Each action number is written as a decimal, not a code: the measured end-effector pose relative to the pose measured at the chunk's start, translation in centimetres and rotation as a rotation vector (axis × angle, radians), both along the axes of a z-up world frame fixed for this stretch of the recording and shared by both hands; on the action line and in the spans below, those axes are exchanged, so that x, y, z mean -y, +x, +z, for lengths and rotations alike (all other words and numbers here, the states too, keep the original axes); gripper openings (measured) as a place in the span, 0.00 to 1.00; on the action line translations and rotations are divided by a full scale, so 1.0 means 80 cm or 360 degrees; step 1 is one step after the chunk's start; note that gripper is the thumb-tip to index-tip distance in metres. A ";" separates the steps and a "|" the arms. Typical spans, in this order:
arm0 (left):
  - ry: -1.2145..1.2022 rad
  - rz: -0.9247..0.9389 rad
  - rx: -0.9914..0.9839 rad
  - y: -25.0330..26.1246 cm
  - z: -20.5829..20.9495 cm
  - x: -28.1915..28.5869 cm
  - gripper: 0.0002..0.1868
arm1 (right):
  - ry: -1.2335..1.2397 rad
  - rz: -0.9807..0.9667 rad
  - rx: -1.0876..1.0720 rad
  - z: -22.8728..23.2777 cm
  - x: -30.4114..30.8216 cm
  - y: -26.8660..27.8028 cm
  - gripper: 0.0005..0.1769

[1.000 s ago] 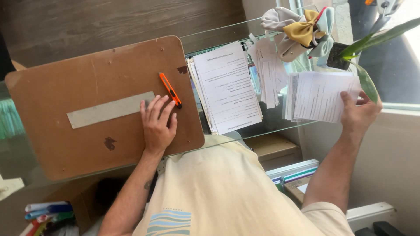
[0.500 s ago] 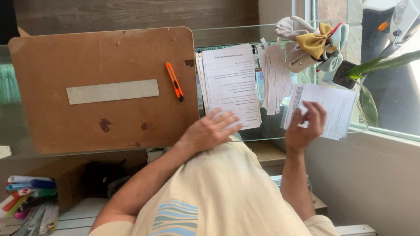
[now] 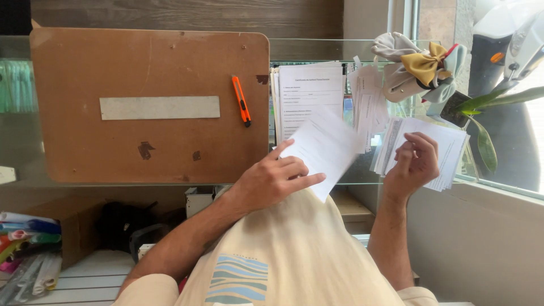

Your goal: The person repeatedly picks up sheets of paper from a stack, places them on a cutting board, aligns a metal ruler, and uses an orange utility knife to trim the edges. The trimmed pieces are set aside, and the process is repeated for multiple sheets.

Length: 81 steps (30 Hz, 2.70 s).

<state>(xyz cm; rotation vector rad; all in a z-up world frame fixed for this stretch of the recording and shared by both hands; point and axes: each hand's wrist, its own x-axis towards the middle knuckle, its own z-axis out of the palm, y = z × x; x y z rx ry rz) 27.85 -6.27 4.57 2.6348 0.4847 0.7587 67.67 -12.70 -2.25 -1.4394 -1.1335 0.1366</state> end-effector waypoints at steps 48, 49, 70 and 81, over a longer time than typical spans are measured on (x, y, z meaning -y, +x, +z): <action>-0.1018 0.1678 0.1136 -0.610 -0.066 -0.109 0.23 | -0.1343 0.0934 0.1033 0.026 -0.260 -0.564 0.21; -0.1029 0.1659 0.1139 -0.600 -0.075 -0.115 0.23 | -0.1351 0.0913 0.1036 0.017 -0.249 -0.546 0.21; 0.0153 0.0765 -0.0220 -0.472 -0.139 -0.054 0.32 | -0.0779 0.0501 0.0307 0.014 -0.155 -0.502 0.48; 0.0138 0.0955 -0.0274 -0.491 -0.142 -0.033 0.38 | -0.0232 0.1084 0.1093 -0.022 -0.234 -0.596 0.18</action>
